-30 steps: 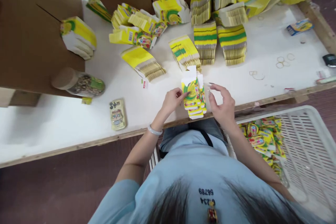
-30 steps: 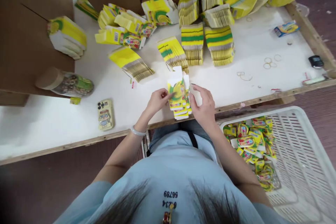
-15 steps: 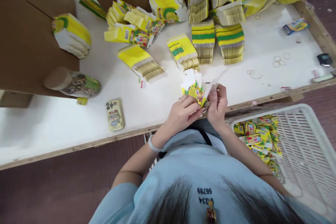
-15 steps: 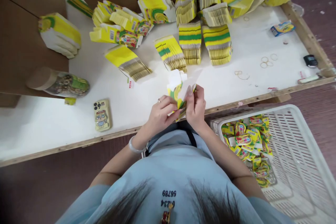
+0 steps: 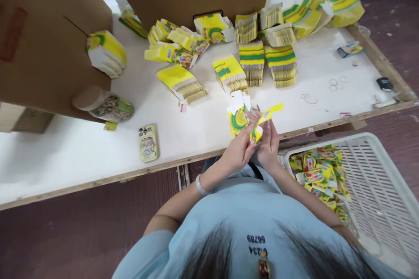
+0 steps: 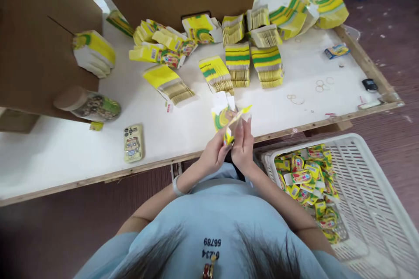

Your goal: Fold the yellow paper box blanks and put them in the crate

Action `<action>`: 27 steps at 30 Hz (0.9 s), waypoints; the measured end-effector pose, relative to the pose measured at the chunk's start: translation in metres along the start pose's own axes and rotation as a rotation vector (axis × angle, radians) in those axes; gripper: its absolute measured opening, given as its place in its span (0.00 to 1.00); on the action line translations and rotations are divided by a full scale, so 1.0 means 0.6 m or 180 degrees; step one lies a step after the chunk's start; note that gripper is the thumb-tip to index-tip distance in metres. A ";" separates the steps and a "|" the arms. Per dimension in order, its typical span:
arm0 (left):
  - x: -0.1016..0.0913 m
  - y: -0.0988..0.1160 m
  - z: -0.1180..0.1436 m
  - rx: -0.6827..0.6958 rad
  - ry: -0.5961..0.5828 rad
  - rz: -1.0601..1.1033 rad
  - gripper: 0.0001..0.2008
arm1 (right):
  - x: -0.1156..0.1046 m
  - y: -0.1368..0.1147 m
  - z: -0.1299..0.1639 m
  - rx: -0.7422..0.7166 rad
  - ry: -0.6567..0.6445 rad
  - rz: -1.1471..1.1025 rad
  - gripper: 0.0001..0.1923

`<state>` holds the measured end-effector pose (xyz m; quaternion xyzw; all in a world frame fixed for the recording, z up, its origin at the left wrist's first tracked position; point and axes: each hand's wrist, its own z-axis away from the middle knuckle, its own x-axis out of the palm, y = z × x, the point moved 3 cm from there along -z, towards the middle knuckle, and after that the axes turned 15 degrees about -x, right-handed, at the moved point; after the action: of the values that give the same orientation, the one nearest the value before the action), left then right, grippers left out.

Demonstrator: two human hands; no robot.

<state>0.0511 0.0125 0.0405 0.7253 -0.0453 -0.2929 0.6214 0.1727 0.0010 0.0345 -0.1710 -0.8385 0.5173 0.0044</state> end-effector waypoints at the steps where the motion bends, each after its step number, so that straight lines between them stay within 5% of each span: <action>1: -0.002 -0.002 0.007 -0.0175 0.0134 0.0069 0.28 | 0.000 -0.007 -0.001 0.0057 0.0213 0.0013 0.24; 6: -0.004 -0.002 0.044 -0.0743 0.0458 0.0434 0.23 | 0.001 -0.036 0.019 0.0357 0.0856 -0.0405 0.17; 10: 0.000 0.013 0.079 -0.0769 0.0537 0.1261 0.32 | -0.003 -0.052 0.060 0.0174 0.0991 -0.0918 0.25; 14: 0.005 0.007 0.117 -0.0684 0.0293 0.1263 0.37 | -0.024 -0.063 0.100 -0.0198 0.0683 -0.0751 0.20; 19: 0.012 -0.014 0.141 -0.0903 -0.0357 0.0923 0.32 | -0.052 -0.055 0.129 0.0288 0.0101 -0.0903 0.20; 22: 0.006 -0.007 0.133 -0.1127 -0.0636 0.0814 0.31 | -0.065 -0.047 0.129 0.0573 -0.0025 -0.1224 0.24; 27: -0.016 0.016 0.077 -0.1253 -0.0739 0.0620 0.23 | -0.081 -0.014 0.096 0.0873 -0.0340 -0.1380 0.16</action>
<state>0.0241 -0.0258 0.0502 0.5440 -0.1281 -0.3161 0.7666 0.2054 -0.0668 0.0234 0.0424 -0.7767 0.6214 0.0939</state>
